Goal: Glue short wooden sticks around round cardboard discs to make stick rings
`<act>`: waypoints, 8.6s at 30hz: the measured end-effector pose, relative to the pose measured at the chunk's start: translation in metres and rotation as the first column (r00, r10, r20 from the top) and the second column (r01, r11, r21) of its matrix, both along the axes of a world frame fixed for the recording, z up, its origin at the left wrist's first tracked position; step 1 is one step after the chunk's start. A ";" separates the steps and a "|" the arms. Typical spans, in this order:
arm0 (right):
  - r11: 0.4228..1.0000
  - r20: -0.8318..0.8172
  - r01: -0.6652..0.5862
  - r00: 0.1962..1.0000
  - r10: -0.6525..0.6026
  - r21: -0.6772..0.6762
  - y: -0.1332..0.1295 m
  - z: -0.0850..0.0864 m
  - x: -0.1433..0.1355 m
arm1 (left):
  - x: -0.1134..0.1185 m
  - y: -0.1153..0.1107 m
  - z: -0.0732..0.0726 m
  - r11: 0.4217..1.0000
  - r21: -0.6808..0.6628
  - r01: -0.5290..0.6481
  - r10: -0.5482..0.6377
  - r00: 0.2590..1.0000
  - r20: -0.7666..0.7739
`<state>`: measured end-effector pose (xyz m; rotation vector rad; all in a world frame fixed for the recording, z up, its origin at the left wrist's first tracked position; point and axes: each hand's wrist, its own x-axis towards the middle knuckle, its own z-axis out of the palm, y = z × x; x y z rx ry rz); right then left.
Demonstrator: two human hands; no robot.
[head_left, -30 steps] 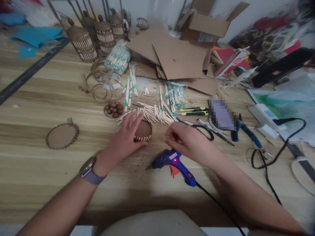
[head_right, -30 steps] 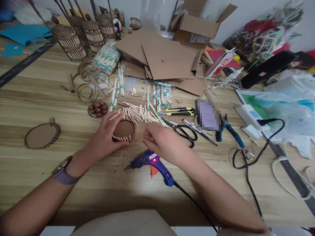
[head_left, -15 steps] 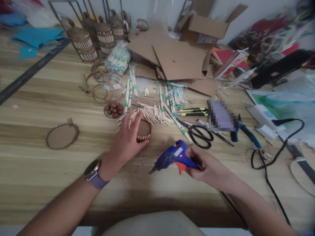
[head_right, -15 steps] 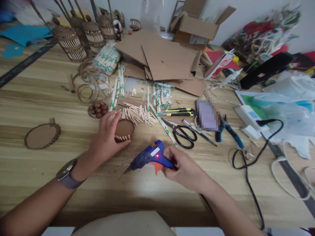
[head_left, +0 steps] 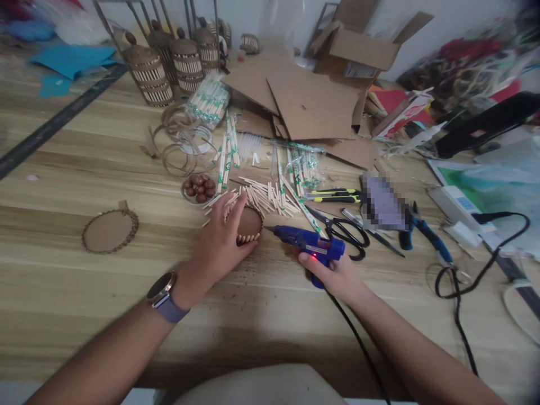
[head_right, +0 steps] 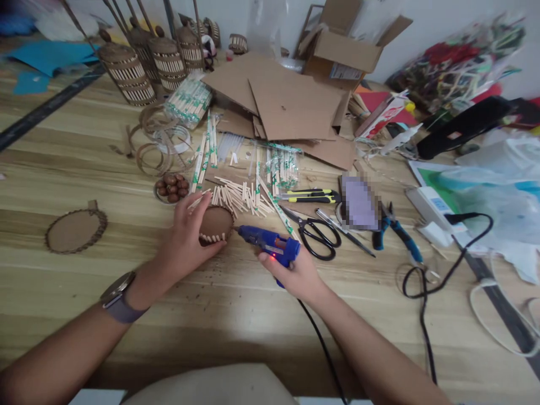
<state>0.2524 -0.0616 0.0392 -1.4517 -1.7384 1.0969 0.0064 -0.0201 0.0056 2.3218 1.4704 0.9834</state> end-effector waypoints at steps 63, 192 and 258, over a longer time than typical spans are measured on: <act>0.887 -0.231 -0.251 0.958 0.171 -0.386 0.005 0.019 0.014 | -0.002 0.002 0.001 1.000 -0.005 0.003 -0.003 1.000 -0.019; 0.867 0.626 -0.294 0.604 0.494 -0.402 -0.027 0.045 -0.013 | -0.002 0.001 0.004 0.999 -0.010 -0.033 0.032 0.998 -0.052; 0.999 0.177 -0.036 0.983 0.040 -0.025 -0.002 -0.001 0.000 | -0.004 0.003 0.005 0.997 -0.021 0.078 -0.079 0.995 -0.059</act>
